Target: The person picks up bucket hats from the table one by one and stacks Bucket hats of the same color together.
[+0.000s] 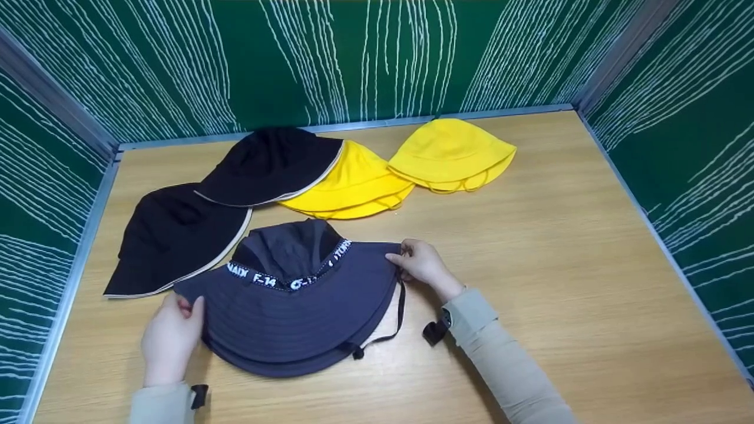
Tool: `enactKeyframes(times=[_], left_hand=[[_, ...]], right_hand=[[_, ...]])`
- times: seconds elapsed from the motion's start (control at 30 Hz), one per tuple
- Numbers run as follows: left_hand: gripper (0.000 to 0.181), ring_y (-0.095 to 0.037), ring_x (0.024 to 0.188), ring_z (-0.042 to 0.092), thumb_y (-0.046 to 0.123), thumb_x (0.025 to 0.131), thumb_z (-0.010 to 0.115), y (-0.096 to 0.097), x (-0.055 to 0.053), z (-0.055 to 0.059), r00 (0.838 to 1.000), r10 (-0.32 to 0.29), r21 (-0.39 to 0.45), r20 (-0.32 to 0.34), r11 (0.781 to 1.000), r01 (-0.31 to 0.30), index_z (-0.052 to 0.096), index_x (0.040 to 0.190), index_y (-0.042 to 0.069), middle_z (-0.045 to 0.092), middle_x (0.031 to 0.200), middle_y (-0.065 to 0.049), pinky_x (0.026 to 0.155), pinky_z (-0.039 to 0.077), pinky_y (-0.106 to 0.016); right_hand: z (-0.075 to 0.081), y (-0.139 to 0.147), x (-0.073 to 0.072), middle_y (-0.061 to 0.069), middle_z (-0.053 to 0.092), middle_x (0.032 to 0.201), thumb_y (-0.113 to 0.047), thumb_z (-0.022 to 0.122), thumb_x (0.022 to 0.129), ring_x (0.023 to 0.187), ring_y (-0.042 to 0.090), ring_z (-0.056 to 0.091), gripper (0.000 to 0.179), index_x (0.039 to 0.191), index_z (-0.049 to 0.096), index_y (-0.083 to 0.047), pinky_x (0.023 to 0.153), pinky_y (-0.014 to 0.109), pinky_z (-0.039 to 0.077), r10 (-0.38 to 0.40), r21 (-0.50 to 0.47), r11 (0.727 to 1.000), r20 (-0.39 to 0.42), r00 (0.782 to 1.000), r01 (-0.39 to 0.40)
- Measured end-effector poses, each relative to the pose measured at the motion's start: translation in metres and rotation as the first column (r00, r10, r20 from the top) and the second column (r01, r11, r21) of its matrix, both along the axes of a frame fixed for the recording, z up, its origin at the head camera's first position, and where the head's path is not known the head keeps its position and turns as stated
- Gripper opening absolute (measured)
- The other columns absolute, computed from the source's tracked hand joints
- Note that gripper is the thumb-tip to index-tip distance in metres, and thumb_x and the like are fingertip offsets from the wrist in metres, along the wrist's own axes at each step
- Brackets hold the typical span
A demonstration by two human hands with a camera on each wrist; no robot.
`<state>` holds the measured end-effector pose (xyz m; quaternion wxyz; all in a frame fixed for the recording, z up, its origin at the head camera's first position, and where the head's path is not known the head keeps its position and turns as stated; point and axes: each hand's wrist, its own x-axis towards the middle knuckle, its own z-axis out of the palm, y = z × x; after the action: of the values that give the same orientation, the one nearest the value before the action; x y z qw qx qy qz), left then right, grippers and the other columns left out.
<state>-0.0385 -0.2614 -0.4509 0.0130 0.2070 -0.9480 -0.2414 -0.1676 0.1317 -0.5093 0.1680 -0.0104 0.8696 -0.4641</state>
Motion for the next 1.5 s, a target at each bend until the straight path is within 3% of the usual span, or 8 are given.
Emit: enactKeyframes(times=[0.23, 0.57, 0.67, 0.93, 1.17, 1.23, 1.37, 1.5], left_hand=[[0.024, -0.030, 0.070, 0.057, 0.024, 0.093, 0.055, 0.036, -0.010, 0.021, 0.984, -0.092, -0.041, -0.151, 0.995, 0.087, 0.056, 0.087, 0.002, 0.060, 0.078, -0.014, 0.057, 0.041, -0.045], [0.017, -0.020, 0.078, 0.056, 0.015, 0.093, 0.056, 0.060, -0.054, 0.038, 0.954, -0.154, 0.207, -0.256, 0.956, 0.210, 0.059, 0.090, -0.002, 0.062, 0.083, -0.013, 0.074, 0.044, -0.031], [0.017, -0.009, 0.074, 0.056, 0.013, 0.094, 0.054, 0.061, -0.073, 0.040, 0.965, -0.115, 0.387, -0.236, 0.900, 0.202, 0.058, 0.096, -0.003, 0.062, 0.081, -0.007, 0.073, 0.045, -0.021], [0.006, -0.003, 0.074, 0.055, 0.016, 0.098, 0.046, 0.045, -0.123, 0.045, 0.987, 0.161, 0.873, -0.021, 0.484, -0.060, 0.043, 0.102, 0.013, 0.056, 0.082, 0.007, 0.073, 0.048, -0.017], [0.043, -0.007, 0.123, 0.034, 0.024, 0.098, 0.045, 0.023, -0.158, 0.038, 0.884, 0.289, 0.929, 0.367, -0.166, -0.332, 0.028, 0.137, 0.033, 0.033, 0.134, 0.006, 0.102, 0.032, -0.021], [0.062, -0.005, 0.135, 0.019, 0.026, 0.098, 0.045, 0.019, -0.165, 0.033, 0.840, 0.300, 0.880, 0.452, -0.304, -0.365, 0.009, 0.146, 0.041, 0.016, 0.147, 0.010, 0.110, 0.023, -0.022], [0.070, -0.001, 0.140, 0.010, 0.028, 0.098, 0.044, 0.019, -0.173, 0.022, 0.784, 0.333, 0.822, 0.524, -0.440, -0.362, -0.003, 0.148, 0.038, 0.004, 0.153, 0.014, 0.114, 0.016, -0.019], [0.062, -0.003, 0.139, 0.016, 0.022, 0.099, 0.041, 0.023, -0.178, 0.016, 0.758, 0.402, 0.835, 0.513, -0.437, -0.334, 0.006, 0.150, 0.026, 0.010, 0.153, 0.011, 0.113, 0.018, -0.018]], right_hand=[[-0.002, 0.001, 0.000, -0.001, 0.049, 0.056, -0.023, 0.068, 0.088, 0.043, 0.009, 0.053, 0.028, 0.075, 0.050, -0.007, 0.043, 0.021, 0.046, -0.010, -0.019, 1.000, 0.015, 1.000, 0.011], [-0.001, 0.002, 0.001, -0.002, 0.050, 0.054, -0.022, 0.068, 0.088, 0.043, 0.009, 0.053, 0.026, 0.076, 0.051, -0.005, 0.043, 0.021, 0.045, -0.012, -0.045, 0.999, 0.009, 1.000, 0.012], [-0.001, 0.002, 0.001, -0.002, 0.049, 0.054, -0.021, 0.068, 0.088, 0.043, 0.008, 0.052, 0.026, 0.075, 0.050, -0.005, 0.042, 0.021, 0.045, -0.020, -0.052, 0.998, 0.007, 1.000, 0.021], [-0.002, 0.000, 0.000, -0.002, 0.047, 0.054, -0.021, 0.069, 0.087, 0.042, 0.007, 0.052, 0.027, 0.074, 0.050, -0.007, 0.043, 0.020, 0.045, -0.024, -0.070, 0.997, 0.011, 1.000, 0.025], [-0.003, -0.001, 0.000, -0.003, 0.048, 0.053, -0.020, 0.069, 0.086, 0.042, 0.007, 0.051, 0.027, 0.073, 0.049, -0.007, 0.042, 0.019, 0.044, -0.031, -0.082, 0.996, 0.018, 0.999, 0.032], [-0.003, -0.001, 0.001, -0.003, 0.048, 0.053, -0.020, 0.070, 0.086, 0.042, 0.007, 0.051, 0.027, 0.073, 0.050, -0.008, 0.042, 0.019, 0.044, -0.031, -0.086, 0.996, 0.021, 0.999, 0.033], [-0.005, 0.001, 0.000, -0.003, 0.050, 0.052, -0.019, 0.069, 0.086, 0.041, 0.006, 0.051, 0.027, 0.073, 0.049, -0.007, 0.043, 0.019, 0.044, -0.033, -0.116, 0.993, 0.020, 0.999, 0.035], [-0.005, 0.002, 0.000, -0.003, 0.051, 0.052, -0.018, 0.069, 0.086, 0.041, 0.005, 0.052, 0.027, 0.073, 0.049, -0.007, 0.042, 0.019, 0.045, -0.030, -0.137, 0.990, 0.018, 0.999, 0.032]])
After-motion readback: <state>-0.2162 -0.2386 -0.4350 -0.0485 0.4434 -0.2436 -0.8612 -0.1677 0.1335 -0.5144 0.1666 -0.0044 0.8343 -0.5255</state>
